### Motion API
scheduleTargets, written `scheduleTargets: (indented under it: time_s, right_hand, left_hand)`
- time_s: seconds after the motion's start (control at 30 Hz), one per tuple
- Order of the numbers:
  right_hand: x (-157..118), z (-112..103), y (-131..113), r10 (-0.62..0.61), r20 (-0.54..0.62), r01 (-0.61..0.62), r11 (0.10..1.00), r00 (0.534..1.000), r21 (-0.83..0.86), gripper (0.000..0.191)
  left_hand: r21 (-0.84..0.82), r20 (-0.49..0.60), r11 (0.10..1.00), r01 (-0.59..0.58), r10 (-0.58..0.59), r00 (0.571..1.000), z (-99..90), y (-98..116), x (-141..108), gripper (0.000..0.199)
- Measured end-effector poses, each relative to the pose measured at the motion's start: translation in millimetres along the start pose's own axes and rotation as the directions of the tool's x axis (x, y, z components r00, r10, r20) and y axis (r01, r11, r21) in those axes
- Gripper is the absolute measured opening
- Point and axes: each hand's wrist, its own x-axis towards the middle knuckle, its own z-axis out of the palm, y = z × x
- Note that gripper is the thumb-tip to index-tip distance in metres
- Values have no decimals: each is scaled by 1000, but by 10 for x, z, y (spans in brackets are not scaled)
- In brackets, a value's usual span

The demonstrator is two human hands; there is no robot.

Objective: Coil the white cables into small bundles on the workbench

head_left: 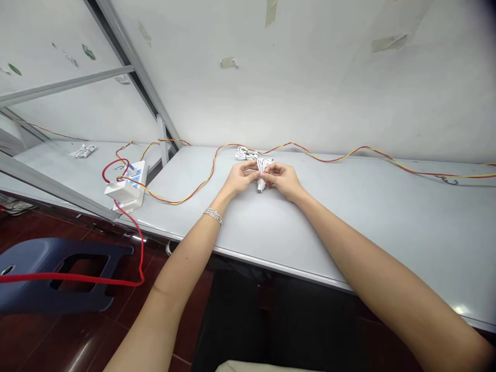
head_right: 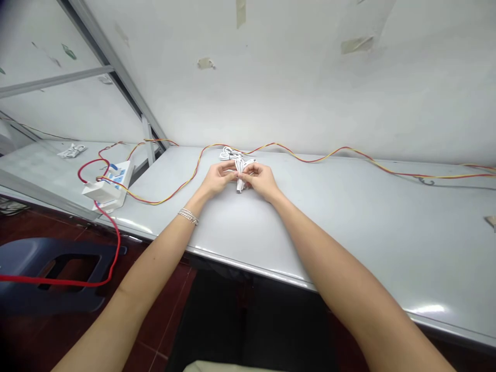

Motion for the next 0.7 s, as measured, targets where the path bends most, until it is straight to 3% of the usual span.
scheduleTargets:
  time_s: [0.43,0.7]
  right_hand:
    - [-6,11,-26,0,31,-1,1000,1000,10,55]
    - [4,-14,-17,12,55,-13,1000,998,11,44]
  left_hand:
    - [-3,51,1000,-31,31,998,-7,-17,5,46]
    - [-7,24,1000,-13,13,1000,-9,-19,5,46]
